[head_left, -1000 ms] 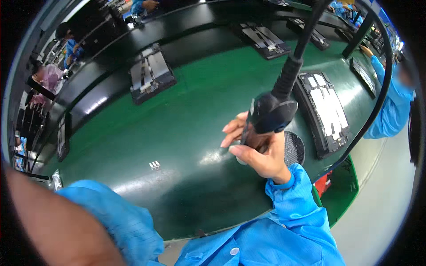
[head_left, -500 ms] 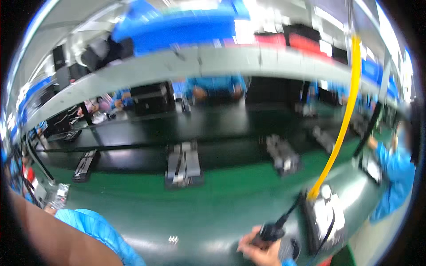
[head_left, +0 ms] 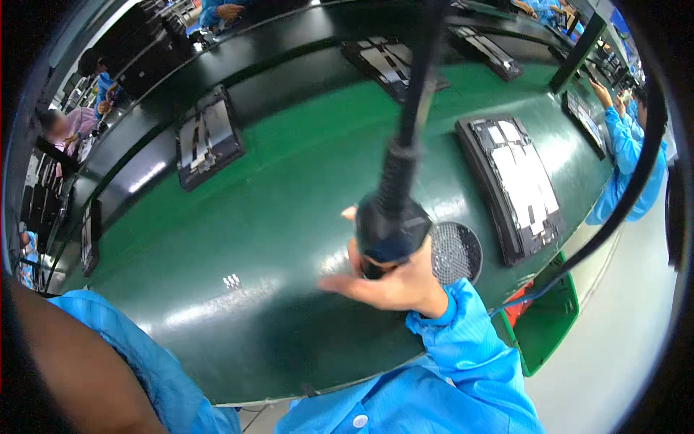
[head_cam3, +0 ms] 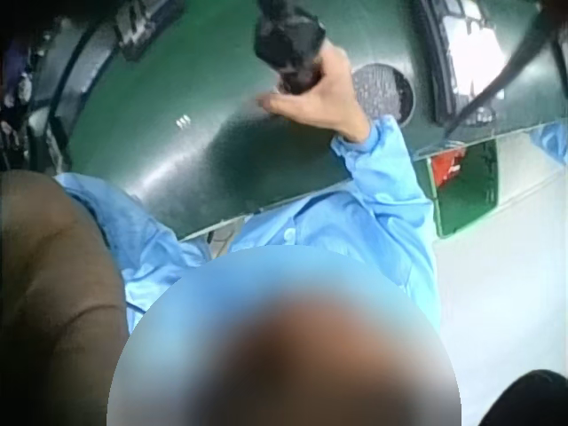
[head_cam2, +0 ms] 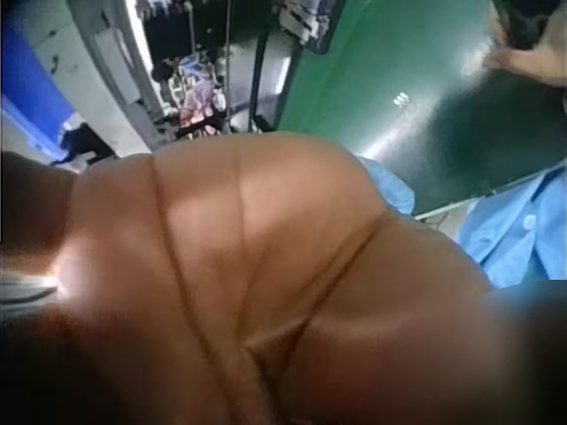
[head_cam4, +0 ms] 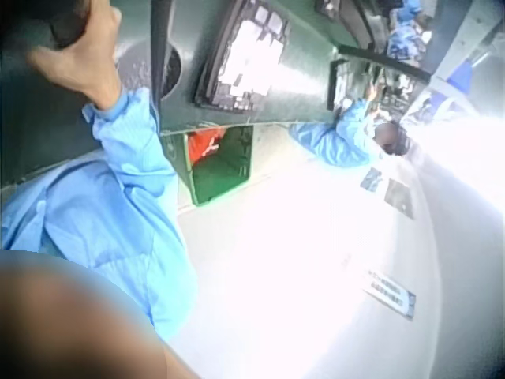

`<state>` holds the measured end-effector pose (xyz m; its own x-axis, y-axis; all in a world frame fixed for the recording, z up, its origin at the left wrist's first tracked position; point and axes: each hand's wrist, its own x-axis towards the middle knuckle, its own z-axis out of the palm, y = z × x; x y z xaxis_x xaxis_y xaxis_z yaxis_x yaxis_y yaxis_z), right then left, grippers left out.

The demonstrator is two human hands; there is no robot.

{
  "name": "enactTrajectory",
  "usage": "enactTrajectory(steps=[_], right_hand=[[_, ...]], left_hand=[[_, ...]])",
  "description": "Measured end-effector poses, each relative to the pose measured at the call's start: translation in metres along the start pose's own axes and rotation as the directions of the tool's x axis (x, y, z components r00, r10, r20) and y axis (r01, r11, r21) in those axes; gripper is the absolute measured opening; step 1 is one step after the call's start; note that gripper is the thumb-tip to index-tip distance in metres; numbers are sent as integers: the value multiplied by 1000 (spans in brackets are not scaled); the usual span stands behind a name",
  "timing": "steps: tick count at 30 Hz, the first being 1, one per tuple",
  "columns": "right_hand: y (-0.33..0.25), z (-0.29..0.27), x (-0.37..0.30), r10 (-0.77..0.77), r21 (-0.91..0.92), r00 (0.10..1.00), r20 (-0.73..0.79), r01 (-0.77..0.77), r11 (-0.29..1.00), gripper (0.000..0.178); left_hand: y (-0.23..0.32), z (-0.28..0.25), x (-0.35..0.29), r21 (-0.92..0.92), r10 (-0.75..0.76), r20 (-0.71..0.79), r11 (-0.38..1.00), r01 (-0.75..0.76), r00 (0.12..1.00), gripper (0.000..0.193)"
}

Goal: Assembling electronic components into a tablet or screen housing using an electric screwdriver.

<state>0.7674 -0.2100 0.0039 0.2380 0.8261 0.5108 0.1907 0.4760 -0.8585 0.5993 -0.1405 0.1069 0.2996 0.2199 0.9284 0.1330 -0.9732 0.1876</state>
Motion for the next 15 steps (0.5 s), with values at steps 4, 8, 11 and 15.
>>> enactTrajectory(steps=[4,8,11,15], right_hand=[[10,3,6,-135,-66,988,-78,130,989,44],[13,0,10,-75,-61,995,-60,72,996,37],[0,9,20,68,-81,997,-34,-71,994,33],[11,-13,-11,-7,-176,990,-144,-19,984,35]], left_hand=[[0,-2,-1,-20,42,63,999,-40,997,77],[-9,-3,10,-29,133,98,991,-131,986,77],[-10,-23,27,68,216,130,972,-226,968,77],[-14,-6,19,-167,315,249,946,-279,916,74]])
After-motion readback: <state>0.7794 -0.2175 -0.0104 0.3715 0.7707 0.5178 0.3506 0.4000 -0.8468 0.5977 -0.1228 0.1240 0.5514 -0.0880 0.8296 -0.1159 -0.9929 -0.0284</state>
